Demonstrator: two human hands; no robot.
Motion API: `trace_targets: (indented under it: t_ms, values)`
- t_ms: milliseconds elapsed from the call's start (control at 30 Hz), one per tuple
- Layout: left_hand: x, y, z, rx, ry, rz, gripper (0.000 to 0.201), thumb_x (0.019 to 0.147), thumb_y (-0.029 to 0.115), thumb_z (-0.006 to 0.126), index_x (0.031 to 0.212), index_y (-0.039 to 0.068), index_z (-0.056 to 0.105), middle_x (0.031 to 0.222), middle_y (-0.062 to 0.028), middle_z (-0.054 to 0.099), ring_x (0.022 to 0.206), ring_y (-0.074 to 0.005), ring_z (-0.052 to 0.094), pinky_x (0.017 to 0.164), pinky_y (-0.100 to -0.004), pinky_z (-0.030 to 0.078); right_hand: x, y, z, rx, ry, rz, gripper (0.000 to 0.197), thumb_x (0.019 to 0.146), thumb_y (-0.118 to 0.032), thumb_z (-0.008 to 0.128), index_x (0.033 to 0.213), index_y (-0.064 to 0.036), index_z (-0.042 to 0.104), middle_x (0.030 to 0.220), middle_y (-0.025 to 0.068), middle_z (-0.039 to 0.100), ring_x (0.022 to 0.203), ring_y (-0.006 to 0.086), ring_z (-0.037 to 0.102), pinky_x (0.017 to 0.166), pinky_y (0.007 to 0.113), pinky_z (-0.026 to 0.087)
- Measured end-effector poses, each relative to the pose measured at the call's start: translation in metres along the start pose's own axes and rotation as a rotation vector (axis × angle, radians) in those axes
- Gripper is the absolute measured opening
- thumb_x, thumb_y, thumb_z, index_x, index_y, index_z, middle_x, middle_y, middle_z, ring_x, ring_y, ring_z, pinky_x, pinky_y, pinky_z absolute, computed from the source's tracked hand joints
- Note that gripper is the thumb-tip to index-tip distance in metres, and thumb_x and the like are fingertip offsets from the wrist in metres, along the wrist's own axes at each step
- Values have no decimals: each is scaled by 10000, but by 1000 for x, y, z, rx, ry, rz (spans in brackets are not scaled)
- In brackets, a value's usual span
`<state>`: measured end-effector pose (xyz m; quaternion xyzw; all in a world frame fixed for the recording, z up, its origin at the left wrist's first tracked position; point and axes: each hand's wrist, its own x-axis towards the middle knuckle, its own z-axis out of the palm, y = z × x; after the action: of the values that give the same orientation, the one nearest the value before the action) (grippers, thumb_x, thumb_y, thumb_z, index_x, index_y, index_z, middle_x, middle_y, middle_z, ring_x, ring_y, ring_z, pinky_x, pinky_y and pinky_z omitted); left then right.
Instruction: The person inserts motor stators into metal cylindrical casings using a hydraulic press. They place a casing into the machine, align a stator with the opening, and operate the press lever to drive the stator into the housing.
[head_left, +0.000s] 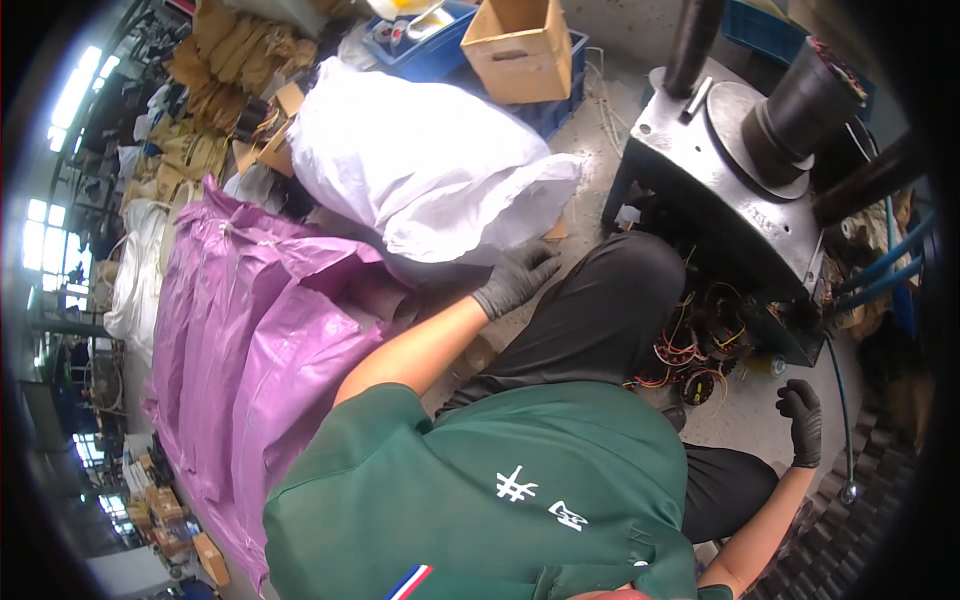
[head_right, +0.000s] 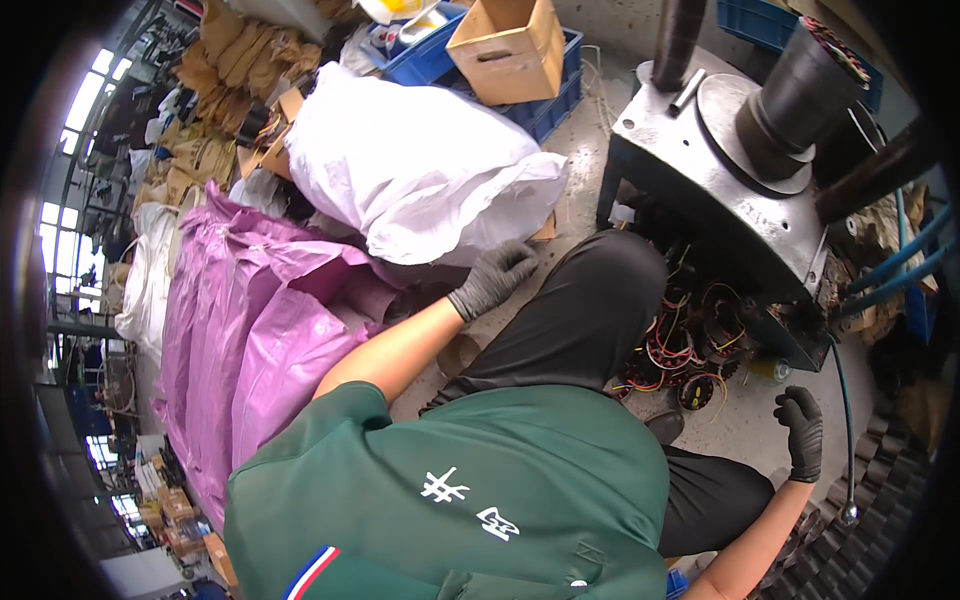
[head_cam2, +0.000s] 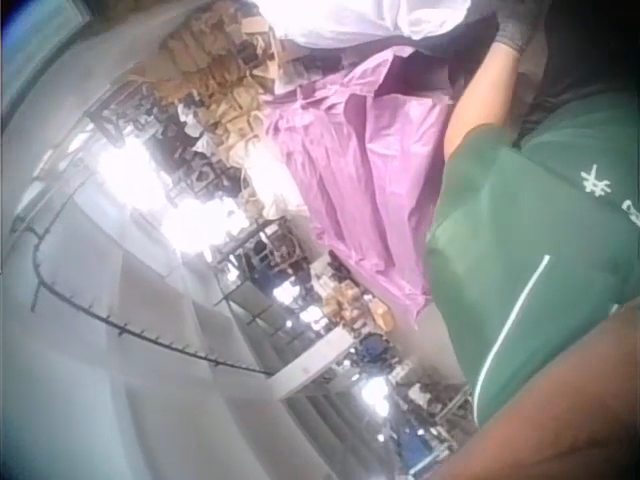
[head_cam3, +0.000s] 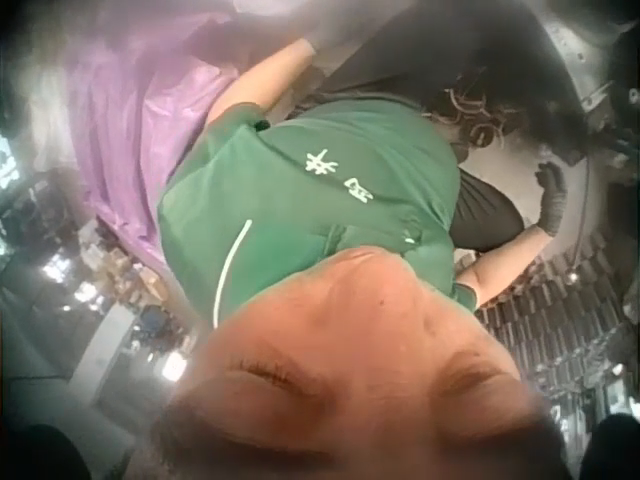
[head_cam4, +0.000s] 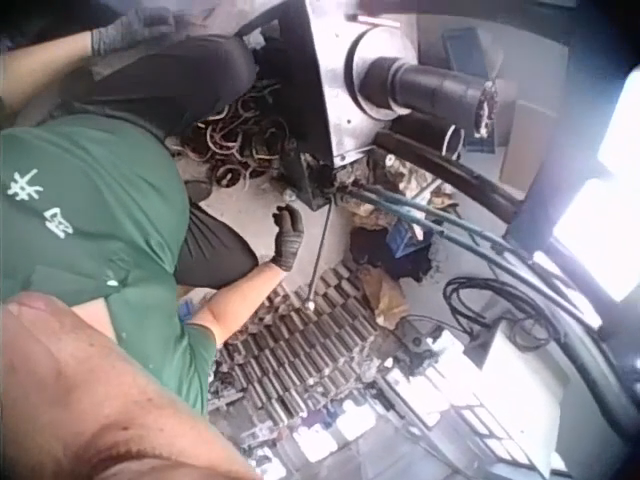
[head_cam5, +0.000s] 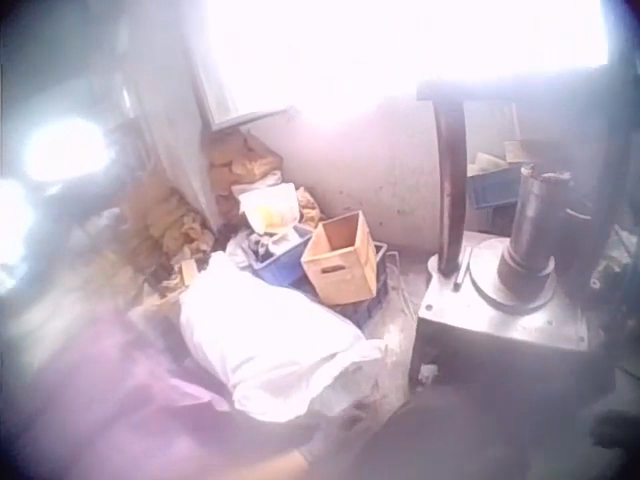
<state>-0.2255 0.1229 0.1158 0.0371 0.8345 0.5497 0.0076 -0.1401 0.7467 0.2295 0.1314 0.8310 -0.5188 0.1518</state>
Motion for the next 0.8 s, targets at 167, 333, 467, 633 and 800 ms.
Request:
trace_targets:
  t_ms: [167, 333, 467, 633, 800]
  values:
    - [-114, -114, 6, 636, 403, -341, 528, 797, 367, 805, 1219, 88, 653, 1164, -226, 658, 1087, -407, 638, 948, -514, 517, 5, 12, -6, 3, 36, 38, 322, 1008, -219, 628, 1276, -40, 639, 1014, 36, 700, 805, 119, 633, 722, 278, 497]
    - [-148, -109, -35, 595, 331, -1001, 790, 778, 582, 746, 1363, 70, 608, 1321, -250, 635, 1265, -388, 584, 1051, -480, 468, -6, 3, -5, -105, 142, -128, 343, 1014, -159, 624, 1315, 4, 615, 1107, 86, 698, 941, 166, 641, 845, 323, 528]
    - [-149, -129, -49, 463, 91, -1095, 1006, 749, 670, 753, 1470, 14, 503, 1438, -311, 547, 1333, -420, 553, 1094, -462, 464, -51, -37, 18, -105, 266, -330, 318, 1025, -71, 567, 1325, 32, 600, 1181, 116, 686, 1060, 208, 639, 955, 368, 523]
    - [-147, -152, -50, 480, 201, -1071, 932, 740, 623, 774, 1391, -13, 575, 1401, -288, 587, 1312, -404, 571, 1084, -445, 475, -143, -107, 53, -595, 679, -837, 352, 1046, -25, 459, 1376, 32, 567, 1329, 198, 637, 1246, 335, 596, 1058, 449, 472]
    - [-94, -125, -39, 597, -123, -598, 415, 752, 410, 813, 1068, 150, 749, 1217, -216, 638, 1140, -382, 636, 981, -447, 529, -166, -94, 39, -885, 1272, -999, 304, 1068, -98, 509, 1345, 24, 541, 1430, 252, 547, 1271, 418, 575, 1039, 477, 519]
